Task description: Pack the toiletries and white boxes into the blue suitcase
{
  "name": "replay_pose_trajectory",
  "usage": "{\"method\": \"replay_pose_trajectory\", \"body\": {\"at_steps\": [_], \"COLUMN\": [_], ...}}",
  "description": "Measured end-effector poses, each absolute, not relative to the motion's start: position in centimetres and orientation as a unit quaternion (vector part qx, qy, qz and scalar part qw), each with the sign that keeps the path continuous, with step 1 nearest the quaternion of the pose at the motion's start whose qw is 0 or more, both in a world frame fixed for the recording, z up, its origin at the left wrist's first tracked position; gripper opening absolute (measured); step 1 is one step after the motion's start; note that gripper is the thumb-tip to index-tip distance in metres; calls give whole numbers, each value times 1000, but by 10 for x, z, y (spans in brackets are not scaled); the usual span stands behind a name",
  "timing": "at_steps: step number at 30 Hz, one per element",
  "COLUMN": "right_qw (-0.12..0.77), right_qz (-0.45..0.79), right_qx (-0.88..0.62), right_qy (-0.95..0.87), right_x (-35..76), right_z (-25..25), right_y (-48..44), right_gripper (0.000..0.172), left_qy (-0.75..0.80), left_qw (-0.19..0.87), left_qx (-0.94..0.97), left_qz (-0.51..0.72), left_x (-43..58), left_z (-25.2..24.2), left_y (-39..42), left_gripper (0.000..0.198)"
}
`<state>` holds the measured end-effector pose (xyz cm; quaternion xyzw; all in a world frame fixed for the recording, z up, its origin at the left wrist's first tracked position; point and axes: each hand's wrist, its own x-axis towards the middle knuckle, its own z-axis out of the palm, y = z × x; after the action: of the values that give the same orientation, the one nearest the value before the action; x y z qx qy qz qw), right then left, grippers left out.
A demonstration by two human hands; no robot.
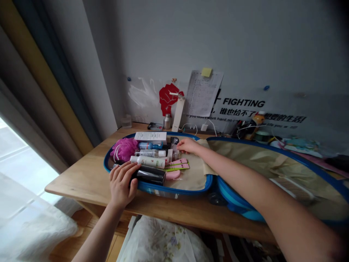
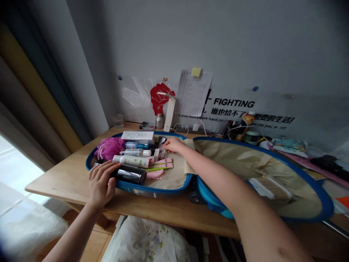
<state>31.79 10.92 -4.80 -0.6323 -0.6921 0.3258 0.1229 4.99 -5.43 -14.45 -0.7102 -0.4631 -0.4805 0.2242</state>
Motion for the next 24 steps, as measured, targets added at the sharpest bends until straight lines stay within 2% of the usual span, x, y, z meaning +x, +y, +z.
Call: {"method": "replay_pose_trajectory", "body": {"at_steps": [8, 19, 24], "right_qw": [58, 45, 39], "right_qz": [279, 251, 256], "right_qx": [-637, -625, -630], "right_qy": [-716, -737, -732], "right_x": [319, 319, 319], "right_z": [-49, -50, -46], "right_y": [109, 107, 105], "right_gripper": [25, 33, 32], "left_qy": [-461, -463, -465], "left_qw": [226, 226, 226], "left_qx": [-714, -713, -712], "left_qz": [-477, -475, -475], "left_x": [50, 49, 49], "left_z": [-145, -146, -146], "left_y": [-54, -54, -55], "left_gripper": [39, 39, 40]}}
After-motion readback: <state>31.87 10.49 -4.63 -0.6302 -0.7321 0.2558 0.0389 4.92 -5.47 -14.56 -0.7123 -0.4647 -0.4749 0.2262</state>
